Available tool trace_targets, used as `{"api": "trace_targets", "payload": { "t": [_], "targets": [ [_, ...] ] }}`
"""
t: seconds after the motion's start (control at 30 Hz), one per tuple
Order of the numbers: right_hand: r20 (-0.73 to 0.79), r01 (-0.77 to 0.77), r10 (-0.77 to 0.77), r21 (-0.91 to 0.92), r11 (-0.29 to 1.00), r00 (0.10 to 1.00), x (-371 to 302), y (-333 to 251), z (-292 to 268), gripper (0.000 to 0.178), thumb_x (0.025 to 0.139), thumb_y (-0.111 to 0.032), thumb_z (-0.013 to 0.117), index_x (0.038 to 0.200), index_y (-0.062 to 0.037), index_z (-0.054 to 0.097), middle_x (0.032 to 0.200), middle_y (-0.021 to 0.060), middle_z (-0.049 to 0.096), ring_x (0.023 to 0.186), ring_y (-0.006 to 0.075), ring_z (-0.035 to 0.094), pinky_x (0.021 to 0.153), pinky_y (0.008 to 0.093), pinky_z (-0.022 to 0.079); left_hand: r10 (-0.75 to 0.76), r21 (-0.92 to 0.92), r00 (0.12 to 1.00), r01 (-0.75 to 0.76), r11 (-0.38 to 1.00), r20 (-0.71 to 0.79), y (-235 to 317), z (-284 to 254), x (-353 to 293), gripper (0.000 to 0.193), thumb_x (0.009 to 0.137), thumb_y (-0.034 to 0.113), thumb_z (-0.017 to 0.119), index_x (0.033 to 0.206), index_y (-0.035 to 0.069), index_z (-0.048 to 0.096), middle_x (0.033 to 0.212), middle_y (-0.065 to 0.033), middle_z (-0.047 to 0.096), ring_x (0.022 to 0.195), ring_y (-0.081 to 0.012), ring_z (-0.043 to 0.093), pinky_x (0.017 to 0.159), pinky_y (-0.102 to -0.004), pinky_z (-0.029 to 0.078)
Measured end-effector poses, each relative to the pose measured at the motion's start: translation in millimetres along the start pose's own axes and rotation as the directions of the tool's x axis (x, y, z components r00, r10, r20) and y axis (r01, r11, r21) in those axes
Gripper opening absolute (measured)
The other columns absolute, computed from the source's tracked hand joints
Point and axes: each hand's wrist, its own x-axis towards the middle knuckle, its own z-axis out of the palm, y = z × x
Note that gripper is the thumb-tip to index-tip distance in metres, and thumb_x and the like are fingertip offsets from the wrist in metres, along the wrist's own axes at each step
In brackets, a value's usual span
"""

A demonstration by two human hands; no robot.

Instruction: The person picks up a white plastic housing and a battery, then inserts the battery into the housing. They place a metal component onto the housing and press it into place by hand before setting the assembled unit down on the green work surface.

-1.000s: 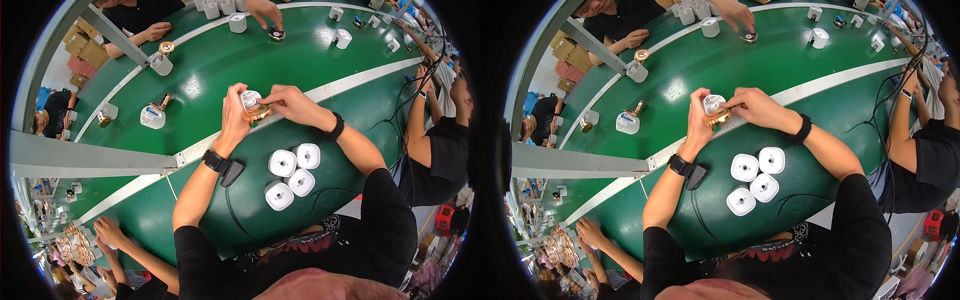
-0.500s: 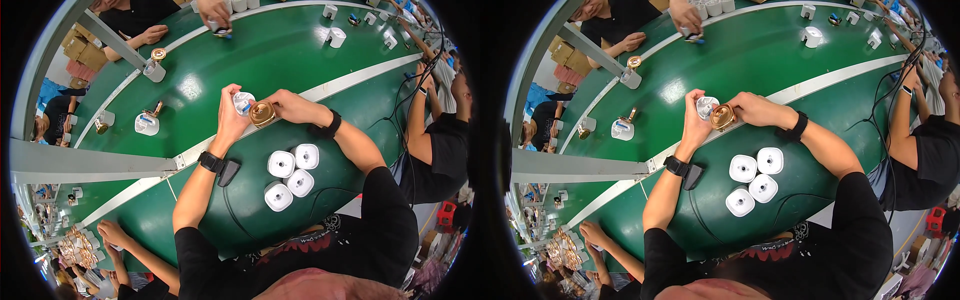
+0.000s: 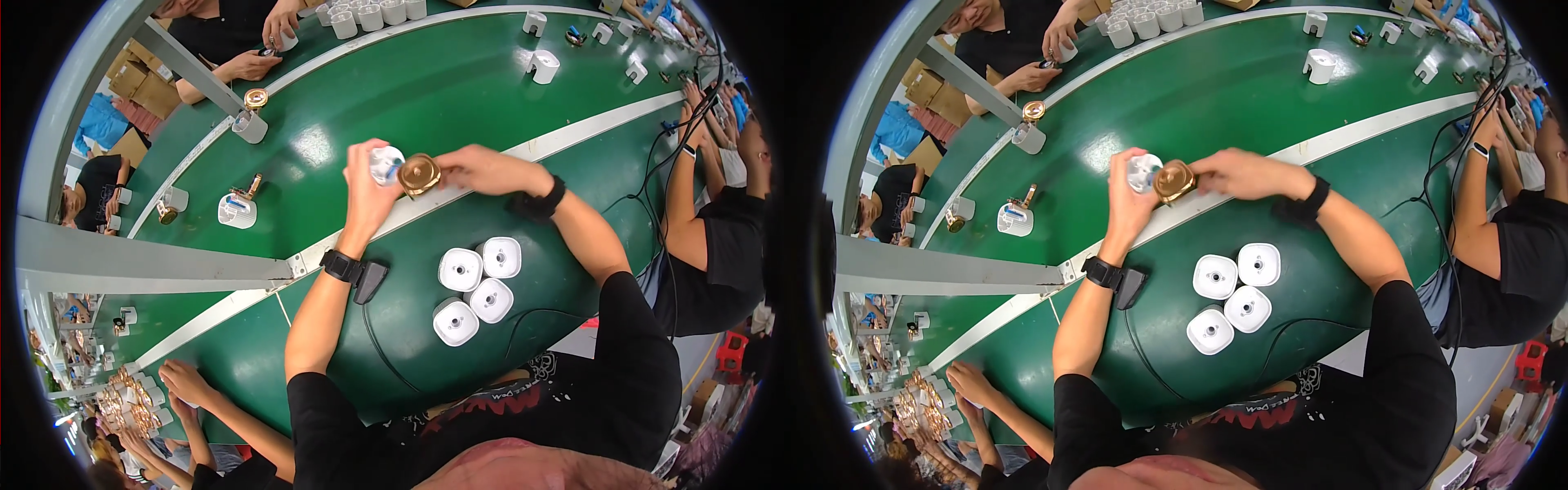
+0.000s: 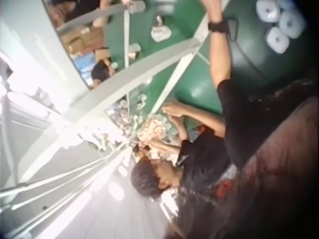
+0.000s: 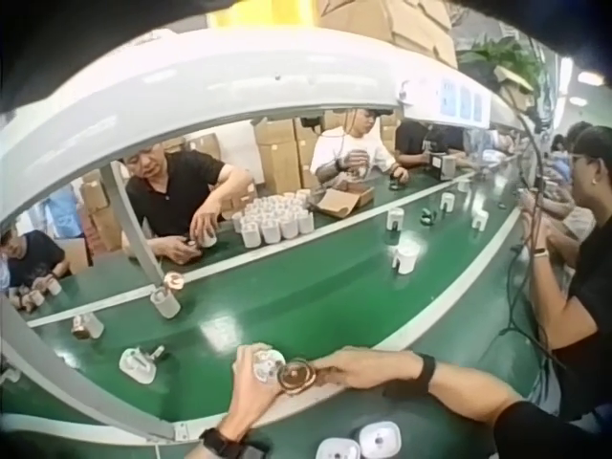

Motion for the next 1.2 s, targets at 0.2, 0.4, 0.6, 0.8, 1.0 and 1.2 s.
{"api": "trace_targets", "payload": {
  "t": [0.2,0.4,0.6,0.8,1.0,1.2],
  "targets": [
    [-0.748,-0.317,0.01,-0.269,0.91,0.664,-22,79,-99,0.044,0.088,-0.014,0.064,0.132,-0.0112,0.059,0.119,0.0128,0.062,0.094,0.02,0.062,0.088,0.032,0.05,-0.122,0.114,0.933,0.17,0.979,-0.337,-49,-51,15,0.061,0.071,0.009,0.082,0.125,0.008,0.053,0.12,-0.0152,0.054,0.113,-0.0353,0.048,0.1,-0.0443,0.038],
    [-0.924,-0.416,0.007,-0.166,0.894,0.383,-54,194,-149,0.059,0.081,-0.009,0.073,0.136,-0.0164,0.053,0.141,0.0219,0.039,0.117,0.0321,0.051,0.097,0.0377,0.05,-0.063,0.254,0.868,0.213,0.944,-0.492,-51,-56,13,0.074,0.07,0.01,0.084,0.133,0.005,0.046,0.122,-0.0204,0.053,0.116,-0.0383,0.045,0.102,-0.046,0.036],
    [-0.901,-0.415,-0.034,-0.233,0.879,0.433,-58,235,-167,0.045,0.085,-0.018,0.073,0.122,-0.0011,0.056,0.117,0.0176,0.061,0.103,0.0303,0.062,0.088,0.0367,0.051,-0.011,0.505,0.872,0.293,0.812,-0.489,-33,-66,-6,0.091,0.056,-0.006,0.071,0.14,0.004,0.037,0.133,-0.0209,0.045,0.127,-0.0401,0.04,0.106,-0.0502,0.03],
    [-0.873,-0.192,0.233,0.164,0.967,0.427,-105,281,-212,0.025,0.093,-0.021,0.068,0.103,0.0011,0.064,0.107,0.0096,0.066,0.099,0.0195,0.064,0.085,0.0324,0.051,0.075,0.5,0.87,0.207,0.841,-0.487,6,-45,-9,0.092,0.059,-0.009,0.064,0.144,0.007,0.032,0.145,-0.024,0.028,0.13,-0.0449,0.031,0.108,-0.0582,0.022],
    [-0.454,0.043,0.453,0.742,0.669,0.767,-42,110,-89,0.027,0.096,-0.013,0.06,0.119,0.0007,0.06,0.118,0.0097,0.065,0.115,0.0245,0.062,0.091,0.0341,0.052,0.237,0.177,0.961,-0.212,0.961,-0.14,35,-35,-18,0.082,0.072,0.008,0.075,0.141,0.002,0.03,0.136,-0.0256,0.038,0.125,-0.038,0.042,0.104,-0.0486,0.037],
    [-0.141,-0.061,0.128,0.404,0.913,0.982,1,23,-5,0.034,0.086,-0.007,0.069,0.12,-0.0006,0.065,0.121,0.0072,0.065,0.107,0.0151,0.062,0.092,0.0309,0.051,-0.09,-0.64,0.955,0.258,0.724,0.283,42,15,-3,0.081,0.083,0.018,0.079,0.137,-0.002,0.023,0.122,-0.0202,0.053,0.098,-0.0229,0.062,0.08,-0.0346,0.056]
  ]
}}
